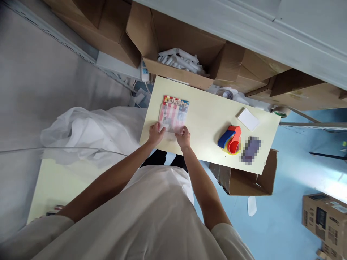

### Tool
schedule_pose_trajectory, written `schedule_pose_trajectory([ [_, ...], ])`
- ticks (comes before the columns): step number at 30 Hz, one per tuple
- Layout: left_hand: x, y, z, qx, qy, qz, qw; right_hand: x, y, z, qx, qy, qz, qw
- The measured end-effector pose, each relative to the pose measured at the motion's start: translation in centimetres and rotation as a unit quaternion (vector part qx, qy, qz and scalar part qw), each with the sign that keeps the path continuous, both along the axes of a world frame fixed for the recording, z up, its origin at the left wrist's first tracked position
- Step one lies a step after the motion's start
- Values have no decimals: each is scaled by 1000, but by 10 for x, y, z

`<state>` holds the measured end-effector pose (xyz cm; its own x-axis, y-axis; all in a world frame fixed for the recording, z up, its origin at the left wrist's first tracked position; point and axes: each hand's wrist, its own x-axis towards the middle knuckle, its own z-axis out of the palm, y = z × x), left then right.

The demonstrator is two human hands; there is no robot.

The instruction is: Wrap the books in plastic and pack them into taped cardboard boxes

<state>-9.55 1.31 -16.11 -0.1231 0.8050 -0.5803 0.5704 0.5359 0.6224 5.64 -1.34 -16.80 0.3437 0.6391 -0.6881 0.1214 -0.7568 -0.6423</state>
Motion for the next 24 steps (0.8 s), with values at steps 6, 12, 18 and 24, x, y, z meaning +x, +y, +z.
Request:
schedule_pose_trajectory([
  [6, -21, 57, -14, 99, -35, 61, 993, -26, 57, -2, 62, 22, 13, 998],
  [12, -32, 59, -17, 131, -51, 46, 989, -32, 55, 0, 95, 6, 1, 995],
  [18, -40, -3, -8, 154, -20, 3, 988, -22, -9, 9, 75, -24, -3, 997],
  [24, -61, -53, 4, 148, 0, -35, 988, -3, -77, 19, 47, -39, 73, 996],
])
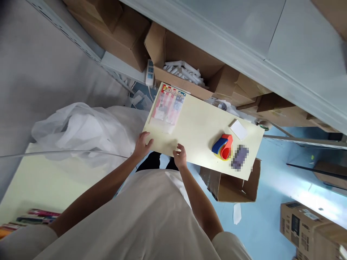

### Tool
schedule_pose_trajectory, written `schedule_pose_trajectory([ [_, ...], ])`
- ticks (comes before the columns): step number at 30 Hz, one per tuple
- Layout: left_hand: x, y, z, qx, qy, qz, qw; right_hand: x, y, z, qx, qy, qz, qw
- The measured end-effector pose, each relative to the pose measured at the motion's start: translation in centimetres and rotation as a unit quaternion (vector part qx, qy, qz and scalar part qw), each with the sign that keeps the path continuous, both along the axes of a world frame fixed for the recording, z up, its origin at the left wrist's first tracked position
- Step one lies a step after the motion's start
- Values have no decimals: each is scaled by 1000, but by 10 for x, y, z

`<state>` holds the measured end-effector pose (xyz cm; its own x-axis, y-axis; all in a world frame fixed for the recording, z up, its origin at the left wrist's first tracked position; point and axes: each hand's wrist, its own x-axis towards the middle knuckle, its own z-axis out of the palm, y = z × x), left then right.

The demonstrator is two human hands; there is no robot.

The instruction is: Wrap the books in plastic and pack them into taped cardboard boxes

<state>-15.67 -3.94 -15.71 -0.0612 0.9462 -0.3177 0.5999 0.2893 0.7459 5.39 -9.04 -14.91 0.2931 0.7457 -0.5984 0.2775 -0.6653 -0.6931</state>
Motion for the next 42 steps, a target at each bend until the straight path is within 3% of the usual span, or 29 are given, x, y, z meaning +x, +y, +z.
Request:
schedule_pose_trajectory([
  [5, -6, -23, 22, -14, -7, 14, 1000, 27, -21, 7, 35, -4, 96, 995],
  [12, 8, -63, 69, 33, -10, 76, 997, 60, -7, 21, 95, 55, 188, 976],
  [20, 25, -166, 98, 78, -58, 252, 963, 47, -27, 36, 101, 126, 274, 948],
  [23, 22, -216, 103, 93, -66, 367, 923, 21, -42, 32, 99, 140, 363, 916],
  [26, 11, -268, 106, 116, -69, 492, 860, -15, -54, 28, 108, 171, 450, 870],
  [31, -16, -351, 103, 171, -72, 674, 715, -85, -81, 33, 101, 200, 559, 799],
  [34, -32, -397, 101, 202, -96, 738, 636, -129, -107, 40, 100, 200, 616, 755],
  [38, -58, -454, 97, 218, -104, 775, 585, -192, -160, 49, 113, 196, 691, 686],
  [42, -95, -507, 85, 215, -120, 782, 572, -251, -223, 49, 120, 163, 770, 605],
])
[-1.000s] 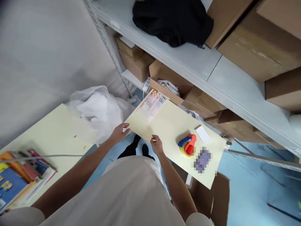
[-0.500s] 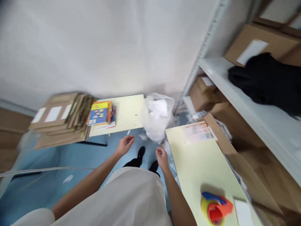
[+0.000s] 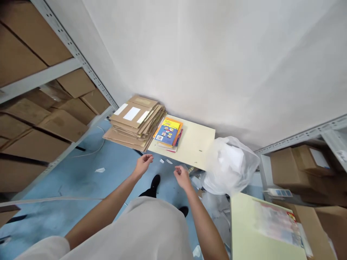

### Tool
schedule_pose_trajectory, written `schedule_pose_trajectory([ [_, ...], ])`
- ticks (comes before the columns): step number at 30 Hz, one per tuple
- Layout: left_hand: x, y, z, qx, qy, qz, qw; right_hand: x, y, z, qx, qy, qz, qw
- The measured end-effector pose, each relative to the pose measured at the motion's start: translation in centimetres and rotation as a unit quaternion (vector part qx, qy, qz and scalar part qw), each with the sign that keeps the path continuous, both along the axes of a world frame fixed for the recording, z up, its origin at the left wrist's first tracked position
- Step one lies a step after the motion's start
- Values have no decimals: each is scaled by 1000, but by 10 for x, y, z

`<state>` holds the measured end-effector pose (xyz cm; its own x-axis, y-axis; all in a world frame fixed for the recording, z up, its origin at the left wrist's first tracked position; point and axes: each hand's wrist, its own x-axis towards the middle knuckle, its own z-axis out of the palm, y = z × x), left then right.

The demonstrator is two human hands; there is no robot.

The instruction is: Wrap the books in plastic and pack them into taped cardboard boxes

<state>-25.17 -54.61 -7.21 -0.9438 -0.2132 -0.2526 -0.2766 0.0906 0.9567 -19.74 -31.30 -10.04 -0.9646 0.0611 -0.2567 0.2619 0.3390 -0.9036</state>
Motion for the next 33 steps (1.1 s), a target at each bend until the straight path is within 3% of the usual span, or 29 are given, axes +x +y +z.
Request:
schedule_pose_trajectory([
  [5, -52, -48, -24, 12, -31, -30, 999, -50, -64, -5, 77, -10, 70, 995],
  [10, -91, -79, -37, 9, -46, -49, 998, -97, -110, 7, 145, -17, 116, 982],
  [16, -133, -117, -42, -23, -36, 17, 999, -170, -167, 28, 209, 11, 206, 956],
  [19, -154, -127, -42, -25, -27, 70, 997, -207, -195, 36, 278, 80, 249, 924],
  [23, -180, -132, -38, 91, -51, 139, 985, -254, -231, 40, 341, 149, 296, 880],
  [25, -187, -135, -37, 114, -65, 161, 978, -272, -246, 37, 375, 162, 316, 856],
  [33, -185, -151, -32, 160, -118, 204, 959, -292, -269, 24, 498, 213, 376, 752],
])
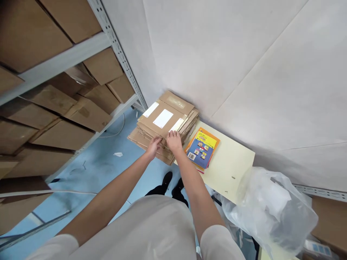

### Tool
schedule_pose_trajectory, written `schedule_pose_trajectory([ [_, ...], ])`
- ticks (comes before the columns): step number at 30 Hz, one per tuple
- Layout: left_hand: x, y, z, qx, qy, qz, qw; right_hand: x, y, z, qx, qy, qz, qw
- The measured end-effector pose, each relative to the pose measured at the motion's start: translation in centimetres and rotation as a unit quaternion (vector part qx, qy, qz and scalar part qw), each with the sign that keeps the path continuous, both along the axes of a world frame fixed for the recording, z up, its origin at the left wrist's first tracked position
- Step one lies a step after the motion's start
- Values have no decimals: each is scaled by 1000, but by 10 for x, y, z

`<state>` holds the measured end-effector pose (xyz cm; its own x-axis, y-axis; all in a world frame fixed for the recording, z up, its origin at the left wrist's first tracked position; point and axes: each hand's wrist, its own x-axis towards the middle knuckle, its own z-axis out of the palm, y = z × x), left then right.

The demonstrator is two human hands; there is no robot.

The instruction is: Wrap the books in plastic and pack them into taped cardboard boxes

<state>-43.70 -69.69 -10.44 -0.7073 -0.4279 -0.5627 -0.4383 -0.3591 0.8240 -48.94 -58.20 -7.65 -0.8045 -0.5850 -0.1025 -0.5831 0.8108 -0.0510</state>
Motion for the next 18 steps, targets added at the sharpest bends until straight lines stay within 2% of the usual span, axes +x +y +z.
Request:
schedule_pose_trajectory([
  [3, -2, -12, 12, 38, 22, 24, 999, 7, 2, 8, 3, 43, 53, 998],
  [7, -5, -36, 32, 106, 85, 121, 983, 43, 14, 23, -41, 84, 74, 993],
  [10, 0, -50, 37, 83, 97, 166, 978, 82, 25, 28, -78, 79, 75, 991],
  [13, 7, -56, 34, 35, 95, 189, 977, 113, 34, 31, -124, 32, 87, 988],
  [16, 10, -58, 34, -14, 143, 183, 973, 127, 52, 39, -192, 9, 45, 980],
  [18, 7, -58, 42, -22, 192, 139, 971, 130, 74, 51, -244, 37, -46, 968],
])
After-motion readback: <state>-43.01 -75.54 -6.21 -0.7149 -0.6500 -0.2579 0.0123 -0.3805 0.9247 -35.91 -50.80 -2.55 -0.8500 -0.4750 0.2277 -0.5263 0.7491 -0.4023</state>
